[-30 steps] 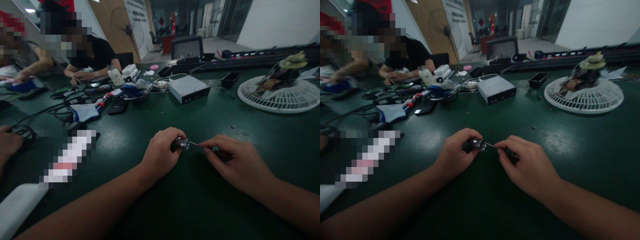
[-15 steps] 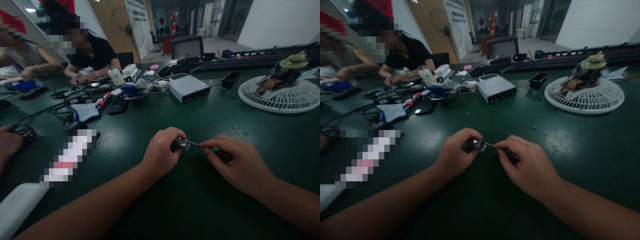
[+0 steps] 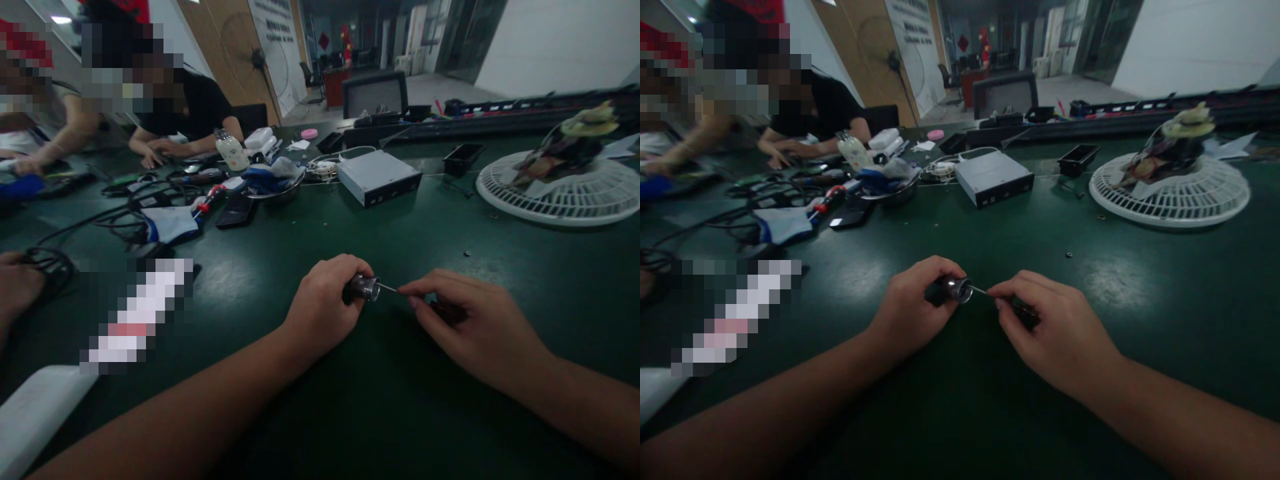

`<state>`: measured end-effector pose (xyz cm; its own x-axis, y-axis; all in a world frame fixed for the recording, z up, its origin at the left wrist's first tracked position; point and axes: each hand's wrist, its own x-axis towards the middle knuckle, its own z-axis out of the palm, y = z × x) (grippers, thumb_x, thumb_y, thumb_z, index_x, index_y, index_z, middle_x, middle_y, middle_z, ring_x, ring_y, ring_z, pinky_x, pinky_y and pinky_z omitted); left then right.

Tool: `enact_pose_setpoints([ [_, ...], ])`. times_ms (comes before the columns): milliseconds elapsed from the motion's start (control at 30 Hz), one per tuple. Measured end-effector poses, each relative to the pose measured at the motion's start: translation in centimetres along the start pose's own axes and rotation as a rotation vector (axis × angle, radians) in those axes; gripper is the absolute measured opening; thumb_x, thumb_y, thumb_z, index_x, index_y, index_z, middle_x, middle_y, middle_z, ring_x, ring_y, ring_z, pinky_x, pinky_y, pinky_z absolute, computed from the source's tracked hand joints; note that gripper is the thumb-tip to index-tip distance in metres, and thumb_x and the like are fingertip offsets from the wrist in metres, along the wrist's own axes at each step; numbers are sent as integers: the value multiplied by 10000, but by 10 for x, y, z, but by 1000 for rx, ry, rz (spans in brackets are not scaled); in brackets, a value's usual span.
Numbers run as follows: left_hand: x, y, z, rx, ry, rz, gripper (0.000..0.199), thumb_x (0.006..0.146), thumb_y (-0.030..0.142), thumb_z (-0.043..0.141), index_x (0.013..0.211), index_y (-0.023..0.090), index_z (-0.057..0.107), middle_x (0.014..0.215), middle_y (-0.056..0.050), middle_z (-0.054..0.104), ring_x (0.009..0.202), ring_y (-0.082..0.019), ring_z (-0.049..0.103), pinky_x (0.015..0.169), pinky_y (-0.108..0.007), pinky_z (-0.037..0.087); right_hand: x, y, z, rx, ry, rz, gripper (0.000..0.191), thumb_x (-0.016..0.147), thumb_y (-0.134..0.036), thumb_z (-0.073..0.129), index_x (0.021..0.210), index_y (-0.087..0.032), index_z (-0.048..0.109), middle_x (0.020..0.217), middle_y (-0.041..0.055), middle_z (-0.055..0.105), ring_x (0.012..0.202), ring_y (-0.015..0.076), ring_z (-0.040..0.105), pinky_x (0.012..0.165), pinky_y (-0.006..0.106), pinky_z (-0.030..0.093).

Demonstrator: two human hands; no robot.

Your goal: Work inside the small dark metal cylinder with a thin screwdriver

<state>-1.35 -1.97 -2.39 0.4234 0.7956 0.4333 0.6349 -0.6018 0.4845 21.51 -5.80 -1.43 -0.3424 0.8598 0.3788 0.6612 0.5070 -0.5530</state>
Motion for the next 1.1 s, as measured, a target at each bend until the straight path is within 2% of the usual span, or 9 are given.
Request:
enact_pose_setpoints([
  [200, 1, -1, 1, -17, 15, -2, 241, 770, 61, 665, 959, 209, 644, 941, -11, 712, 835, -166, 651, 743, -310, 510, 1, 0, -1, 28, -65, -59, 213, 916, -168, 585, 1035, -227, 751, 850, 33, 729, 615, 129, 637, 526, 252, 490],
  [333, 0, -1, 0, -24, 4, -3, 251, 777, 66, 663, 982, 211, 650, 957, -13, 712, 843, -168, 650, 745, -313, 514, 0, 0, -1, -21, -27, 6, 194, 911, -168, 596, 1012, -226, 752, 838, 29, 723, 634, 138, 645, 538, 260, 497],
  [433, -1, -1, -2, -24, -8, 8, 249, 779, 65, 657, 984, 206, 648, 963, -19, 715, 846, -167, 652, 747, -311, 518, 0, -2, -1, -17, 4, 3, 213, 924, -165, 588, 1054, -220, 748, 869, 39, 723, 652, 139, 647, 542, 260, 496],
  [633, 0, 0, -2, -17, 8, 10, 235, 775, 62, 656, 963, 202, 644, 936, -15, 706, 838, -167, 649, 739, -308, 515, 0, -2, -2, 39, -72, -72, 213, 929, -161, 586, 1058, -220, 745, 848, 29, 714, 619, 124, 630, 522, 248, 480],
  [800, 0, -1, 0, -21, 6, -2, 248, 773, 58, 661, 973, 203, 647, 951, -15, 712, 840, -168, 647, 739, -308, 509, -1, 1, 0, -16, -23, -6, 214, 939, -157, 575, 1060, -217, 742, 870, 35, 718, 661, 136, 650, 543, 249, 494],
  [967, -1, -1, 0, -18, 7, 0, 251, 763, 54, 664, 966, 200, 646, 943, -12, 707, 832, -164, 645, 742, -305, 507, -1, 1, 0, 52, -47, -96, 227, 958, -167, 563, 1104, -212, 731, 893, 37, 712, 671, 126, 647, 543, 233, 496],
  [1100, -1, -2, 1, -23, 22, -19, 245, 764, 53, 659, 957, 203, 647, 930, -7, 706, 821, -161, 641, 730, -300, 503, -1, 2, 0, 13, -55, -69, 205, 940, -155, 578, 1056, -213, 737, 849, 21, 704, 625, 118, 626, 543, 240, 490],
])
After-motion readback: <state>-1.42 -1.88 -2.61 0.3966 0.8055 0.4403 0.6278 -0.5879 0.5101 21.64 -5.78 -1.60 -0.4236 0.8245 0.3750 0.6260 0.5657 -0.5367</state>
